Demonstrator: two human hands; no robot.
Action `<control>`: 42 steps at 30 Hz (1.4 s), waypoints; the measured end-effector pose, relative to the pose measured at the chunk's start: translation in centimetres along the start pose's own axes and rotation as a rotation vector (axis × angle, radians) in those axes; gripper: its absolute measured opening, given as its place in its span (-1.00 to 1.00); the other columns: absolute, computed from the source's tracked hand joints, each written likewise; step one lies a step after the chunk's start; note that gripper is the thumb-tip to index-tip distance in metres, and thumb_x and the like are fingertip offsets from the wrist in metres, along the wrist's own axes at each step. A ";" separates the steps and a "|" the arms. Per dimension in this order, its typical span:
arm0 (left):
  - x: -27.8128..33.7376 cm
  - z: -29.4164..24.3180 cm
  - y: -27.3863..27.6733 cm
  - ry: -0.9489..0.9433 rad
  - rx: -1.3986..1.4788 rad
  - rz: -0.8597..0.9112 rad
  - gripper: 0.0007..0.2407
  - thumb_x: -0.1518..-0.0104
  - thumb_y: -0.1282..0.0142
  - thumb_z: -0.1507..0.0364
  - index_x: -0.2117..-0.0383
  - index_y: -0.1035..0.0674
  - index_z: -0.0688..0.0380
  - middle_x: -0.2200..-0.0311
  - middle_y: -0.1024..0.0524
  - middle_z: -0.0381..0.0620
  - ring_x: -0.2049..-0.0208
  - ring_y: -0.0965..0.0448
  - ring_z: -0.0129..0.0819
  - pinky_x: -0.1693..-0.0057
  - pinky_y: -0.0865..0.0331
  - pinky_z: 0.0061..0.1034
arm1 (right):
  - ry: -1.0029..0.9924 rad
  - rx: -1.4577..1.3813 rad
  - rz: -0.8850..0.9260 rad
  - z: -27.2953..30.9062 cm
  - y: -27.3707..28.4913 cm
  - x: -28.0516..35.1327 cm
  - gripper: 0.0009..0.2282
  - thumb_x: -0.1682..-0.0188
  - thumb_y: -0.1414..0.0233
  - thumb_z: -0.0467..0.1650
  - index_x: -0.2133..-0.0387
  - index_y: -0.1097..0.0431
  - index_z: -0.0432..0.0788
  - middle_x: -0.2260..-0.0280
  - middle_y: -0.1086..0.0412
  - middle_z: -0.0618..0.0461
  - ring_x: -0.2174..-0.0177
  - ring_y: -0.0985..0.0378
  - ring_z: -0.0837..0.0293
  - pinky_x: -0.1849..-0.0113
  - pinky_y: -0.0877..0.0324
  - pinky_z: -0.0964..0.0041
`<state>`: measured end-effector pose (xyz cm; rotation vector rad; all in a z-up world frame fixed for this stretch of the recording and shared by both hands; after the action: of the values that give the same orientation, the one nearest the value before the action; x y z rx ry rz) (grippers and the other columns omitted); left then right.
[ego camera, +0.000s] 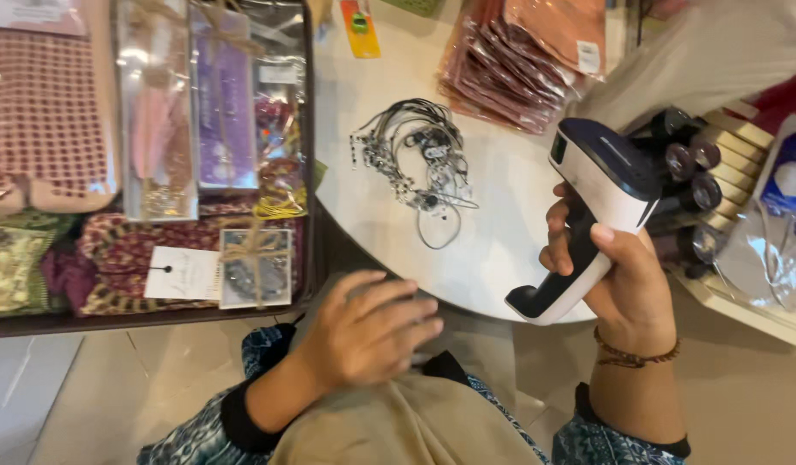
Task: The person handles various accessories including necklaces and headbands, locating the price tag on each item and scanning it with a handheld scanner. The items are picked up from a table or a tray and returned after scanning.
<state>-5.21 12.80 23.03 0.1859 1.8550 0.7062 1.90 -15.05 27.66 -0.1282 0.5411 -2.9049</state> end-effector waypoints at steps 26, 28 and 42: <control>-5.6 11.4 -17.8 0.733 0.825 0.072 -0.87 -0.35 -0.06 0.33 0.15 -0.53 0.07 0.57 -0.59 -0.15 0.44 -0.63 -0.37 0.14 -0.48 -0.48 | 0.059 -0.237 -0.314 -19.7 14.4 13.2 -0.49 0.01 0.03 -0.38 -0.19 -0.13 -0.45 0.28 -0.25 -0.16 0.58 -0.30 0.16 0.45 -0.26 0.20; -8.4 9.8 -15.5 0.709 0.966 0.015 -0.87 -0.35 -0.05 0.32 0.16 -0.54 0.06 0.58 -0.58 -0.16 0.44 -0.62 -0.45 0.14 -0.50 -0.56 | 0.052 -0.239 -0.318 -20.0 14.3 13.3 -0.49 0.01 0.03 -0.39 -0.19 -0.14 -0.46 0.28 -0.27 -0.17 0.58 -0.30 0.16 0.45 -0.26 0.19; -16.4 0.9 -5.5 0.592 1.257 0.212 -0.74 -0.37 0.09 0.36 -0.04 -0.53 0.21 0.47 -0.49 -0.21 0.36 -0.49 -0.54 0.18 -0.44 -0.66 | -0.061 -0.312 -0.413 -19.2 10.7 13.1 -0.58 0.04 -0.05 -0.41 -0.08 -0.27 -0.41 0.37 -0.32 -0.09 0.61 -0.30 0.14 0.46 -0.20 0.28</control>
<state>3.17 1.38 32.95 1.0728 2.6430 -0.4375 -11.47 -20.79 6.60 -0.4144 1.0687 -3.1649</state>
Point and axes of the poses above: each hand's wrist, its own x-axis away from the middle knuckle, its own y-axis out of the back of the hand, z = x × y, the point moved 5 cm from there along -x, towards the middle knuckle
